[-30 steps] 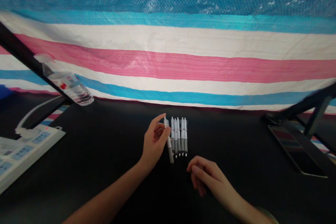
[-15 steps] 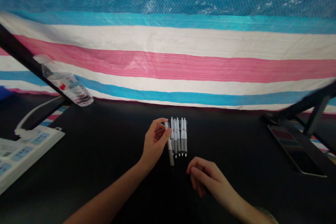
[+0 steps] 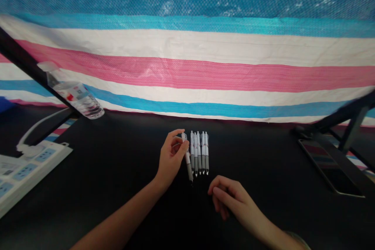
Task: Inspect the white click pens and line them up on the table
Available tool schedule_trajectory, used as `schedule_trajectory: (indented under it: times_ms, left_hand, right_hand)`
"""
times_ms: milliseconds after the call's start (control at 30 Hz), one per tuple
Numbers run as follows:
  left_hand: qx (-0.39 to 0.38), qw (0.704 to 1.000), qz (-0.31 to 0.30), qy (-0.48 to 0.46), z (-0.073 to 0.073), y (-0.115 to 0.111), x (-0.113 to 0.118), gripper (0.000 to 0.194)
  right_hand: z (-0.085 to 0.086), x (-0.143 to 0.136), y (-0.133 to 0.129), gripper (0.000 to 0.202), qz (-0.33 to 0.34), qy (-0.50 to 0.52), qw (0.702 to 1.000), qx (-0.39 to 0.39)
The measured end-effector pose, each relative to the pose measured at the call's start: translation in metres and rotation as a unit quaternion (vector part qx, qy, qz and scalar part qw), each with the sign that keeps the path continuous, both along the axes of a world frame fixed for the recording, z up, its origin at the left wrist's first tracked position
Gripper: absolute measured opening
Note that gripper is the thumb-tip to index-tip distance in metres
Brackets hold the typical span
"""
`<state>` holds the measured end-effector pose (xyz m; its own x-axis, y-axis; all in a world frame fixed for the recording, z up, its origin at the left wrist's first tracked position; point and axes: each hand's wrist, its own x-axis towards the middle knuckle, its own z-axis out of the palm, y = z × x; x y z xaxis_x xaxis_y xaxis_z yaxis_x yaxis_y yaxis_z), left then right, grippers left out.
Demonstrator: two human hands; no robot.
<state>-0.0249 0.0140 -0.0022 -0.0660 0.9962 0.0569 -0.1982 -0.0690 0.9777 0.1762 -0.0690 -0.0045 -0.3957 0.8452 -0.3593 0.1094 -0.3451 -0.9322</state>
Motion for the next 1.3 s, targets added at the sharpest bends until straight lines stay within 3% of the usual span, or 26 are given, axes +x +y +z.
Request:
schedule_trajectory:
  times_ms: [167,267,567,700,800,867,1000,1300]
  left_hand:
    - [0.006,1.000,0.005,0.012,-0.003,0.000,-0.001,0.035]
    - [-0.002,0.999,0.013,0.044,-0.005,0.002,-0.002,0.042]
    - [0.063,0.970,0.062,0.225,-0.016,0.016,-0.012,0.055]
    - [0.061,0.960,0.031,0.273,-0.018,0.019,-0.012,0.055]
    - [0.133,0.930,-0.021,0.341,-0.020,0.018,-0.013,0.043]
    - [0.189,0.901,-0.057,0.386,-0.021,0.017,-0.014,0.042]
    - [0.209,0.877,-0.067,0.428,-0.022,0.015,-0.015,0.035]
    - [0.206,0.877,-0.114,0.418,-0.017,0.009,-0.009,0.028]
  right_hand:
    - [0.000,0.000,0.000,0.047,0.002,-0.001,1.000,0.008]
    - [0.000,0.000,0.000,0.047,0.005,-0.004,1.000,0.011]
    - [-0.001,0.001,-0.001,0.044,0.019,-0.016,0.999,0.020]
    - [0.003,0.004,0.002,0.032,0.006,-0.098,0.986,0.132]
    - [0.005,0.008,0.010,0.020,-0.015,-0.182,0.947,0.263]
    - [0.005,0.011,0.016,0.016,-0.025,-0.201,0.930,0.308]
    - [0.002,0.016,0.024,0.014,-0.031,-0.211,0.913,0.347]
    - [-0.006,0.024,0.035,0.025,-0.028,-0.240,0.885,0.398]
